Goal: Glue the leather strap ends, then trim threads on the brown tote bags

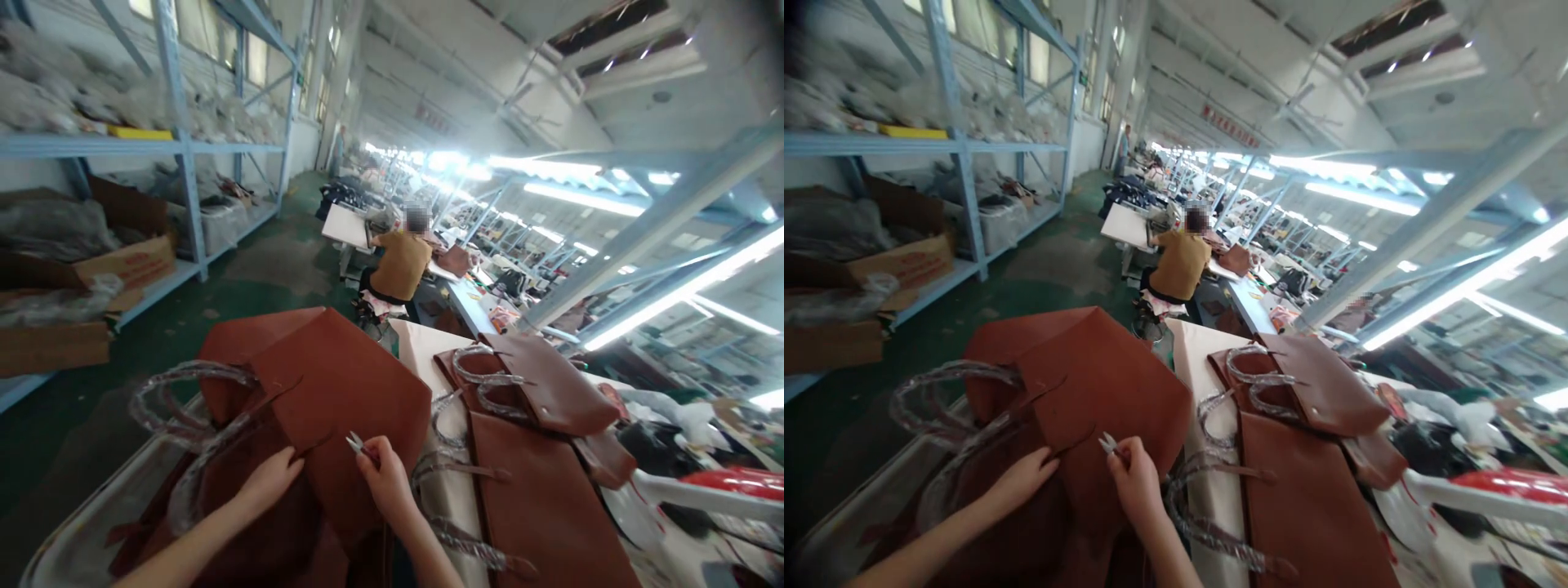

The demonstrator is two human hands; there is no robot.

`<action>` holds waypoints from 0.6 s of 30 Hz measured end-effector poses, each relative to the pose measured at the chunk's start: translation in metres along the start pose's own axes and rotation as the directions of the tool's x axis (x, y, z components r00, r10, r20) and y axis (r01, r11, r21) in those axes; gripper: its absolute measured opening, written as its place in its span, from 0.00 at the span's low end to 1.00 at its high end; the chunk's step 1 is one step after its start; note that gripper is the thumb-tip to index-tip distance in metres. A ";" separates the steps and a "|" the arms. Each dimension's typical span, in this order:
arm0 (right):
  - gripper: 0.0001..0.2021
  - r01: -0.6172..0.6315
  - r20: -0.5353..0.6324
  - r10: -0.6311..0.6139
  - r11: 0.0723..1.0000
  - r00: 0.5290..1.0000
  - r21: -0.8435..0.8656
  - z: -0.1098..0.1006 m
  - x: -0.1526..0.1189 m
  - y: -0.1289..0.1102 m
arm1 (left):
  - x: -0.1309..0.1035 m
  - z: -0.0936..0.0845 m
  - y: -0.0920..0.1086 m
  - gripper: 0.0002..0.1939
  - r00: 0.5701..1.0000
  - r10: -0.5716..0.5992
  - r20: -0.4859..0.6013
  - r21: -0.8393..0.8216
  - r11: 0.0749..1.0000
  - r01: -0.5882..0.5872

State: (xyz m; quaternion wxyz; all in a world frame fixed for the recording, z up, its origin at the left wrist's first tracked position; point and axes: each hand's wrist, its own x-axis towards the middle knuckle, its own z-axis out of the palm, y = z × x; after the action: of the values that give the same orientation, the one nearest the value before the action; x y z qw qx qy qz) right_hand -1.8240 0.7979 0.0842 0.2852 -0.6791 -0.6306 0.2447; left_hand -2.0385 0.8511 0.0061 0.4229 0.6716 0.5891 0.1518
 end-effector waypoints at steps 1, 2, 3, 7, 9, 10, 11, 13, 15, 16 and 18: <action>0.04 0.024 -0.011 -0.024 1.000 1.000 0.015 -0.004 0.008 -0.006 | -0.010 0.015 0.009 0.14 0.999 0.033 0.039 0.006 0.999 -0.034; 0.04 0.054 -0.010 -0.053 0.998 0.999 0.022 -0.005 0.016 -0.013 | -0.019 0.029 0.018 0.14 0.995 0.063 0.083 0.008 0.998 -0.064; 0.04 0.083 0.004 -0.083 0.996 0.997 0.020 -0.004 0.024 -0.021 | -0.028 0.042 0.025 0.15 0.988 0.084 0.128 0.009 0.996 -0.086; 0.06 0.187 0.163 -0.177 0.981 0.971 -0.054 0.042 0.063 -0.053 | -0.043 0.063 0.034 0.19 0.953 0.143 0.267 -0.017 0.989 -0.144; 0.06 0.245 0.276 -0.205 0.962 0.939 -0.120 0.079 0.083 -0.060 | -0.040 0.053 0.024 0.19 0.935 0.178 0.307 -0.049 0.984 -0.172; 0.07 0.257 0.310 -0.205 0.957 0.929 -0.136 0.097 0.092 -0.061 | -0.038 0.043 0.016 0.20 0.929 0.190 0.317 -0.064 0.982 -0.179; 0.07 0.263 0.333 -0.201 0.953 0.921 -0.152 0.112 0.101 -0.061 | -0.034 0.031 0.007 0.20 0.930 0.192 0.312 -0.075 0.981 -0.177; 0.07 0.258 0.351 -0.181 0.948 0.919 -0.184 0.135 0.117 -0.057 | -0.024 0.001 -0.016 0.17 0.955 0.150 0.257 -0.067 0.988 -0.137; 0.06 0.257 0.362 -0.160 0.937 0.918 -0.237 0.148 0.132 -0.050 | -0.007 -0.030 -0.042 0.13 0.992 0.047 0.116 -0.018 0.999 -0.045; 0.06 0.260 0.368 -0.151 0.928 0.917 -0.267 0.152 0.137 -0.047 | 0.005 -0.045 -0.057 0.13 1.000 -0.016 0.012 0.010 1.000 0.016; 0.06 0.276 0.386 -0.139 0.904 0.912 -0.327 0.158 0.147 -0.044 | 0.031 -0.068 -0.085 0.16 0.972 -0.131 -0.195 0.045 0.989 0.142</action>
State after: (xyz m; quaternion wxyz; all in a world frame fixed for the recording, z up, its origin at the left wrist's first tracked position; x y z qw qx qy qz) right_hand -1.9524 0.9586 0.0054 0.0572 -0.5935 -0.7760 0.2058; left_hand -2.1346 0.9021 -0.0257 0.3538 0.6241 0.6759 0.1687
